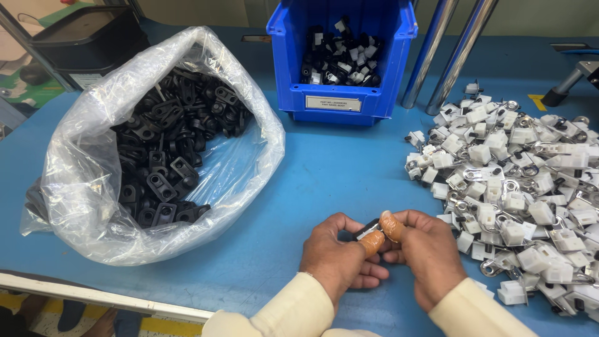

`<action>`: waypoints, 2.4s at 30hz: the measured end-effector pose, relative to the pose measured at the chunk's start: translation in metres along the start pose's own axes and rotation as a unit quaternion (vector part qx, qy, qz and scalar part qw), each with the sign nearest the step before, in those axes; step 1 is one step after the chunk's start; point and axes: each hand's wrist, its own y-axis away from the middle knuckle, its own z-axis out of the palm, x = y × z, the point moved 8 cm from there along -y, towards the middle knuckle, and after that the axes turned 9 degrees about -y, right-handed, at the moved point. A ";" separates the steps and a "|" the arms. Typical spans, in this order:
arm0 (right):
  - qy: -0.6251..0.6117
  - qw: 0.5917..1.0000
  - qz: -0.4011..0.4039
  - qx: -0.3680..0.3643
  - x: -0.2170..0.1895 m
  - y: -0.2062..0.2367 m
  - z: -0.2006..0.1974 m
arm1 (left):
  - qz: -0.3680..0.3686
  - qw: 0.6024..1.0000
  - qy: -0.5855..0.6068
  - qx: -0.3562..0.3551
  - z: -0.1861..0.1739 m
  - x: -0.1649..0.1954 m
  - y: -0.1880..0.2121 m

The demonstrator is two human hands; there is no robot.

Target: The person repeatedly picks a black plastic housing from a bag and a white plastic component with a metal loop from a pile on the table. They press the two parts together by hand and place the assembled unit into a blue bin. The cycle continues with multiple units.

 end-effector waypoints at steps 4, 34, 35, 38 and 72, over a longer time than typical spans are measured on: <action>-0.023 0.999 0.021 0.028 0.000 0.003 0.001 | 0.010 1.000 -0.008 0.001 0.004 0.003 0.000; -0.112 0.992 0.057 0.022 -0.007 0.013 0.007 | -0.033 0.982 0.167 -0.080 0.019 0.004 -0.006; -0.099 0.994 0.051 0.014 -0.008 0.010 0.007 | -0.029 0.983 0.164 -0.081 0.019 0.004 -0.006; -0.089 0.996 0.011 0.028 -0.008 0.001 0.011 | -0.020 0.990 0.126 -0.051 0.018 0.003 -0.008; -0.020 0.997 0.071 -0.008 -0.014 0.016 0.007 | 0.021 0.998 0.025 -0.047 0.004 0.013 -0.007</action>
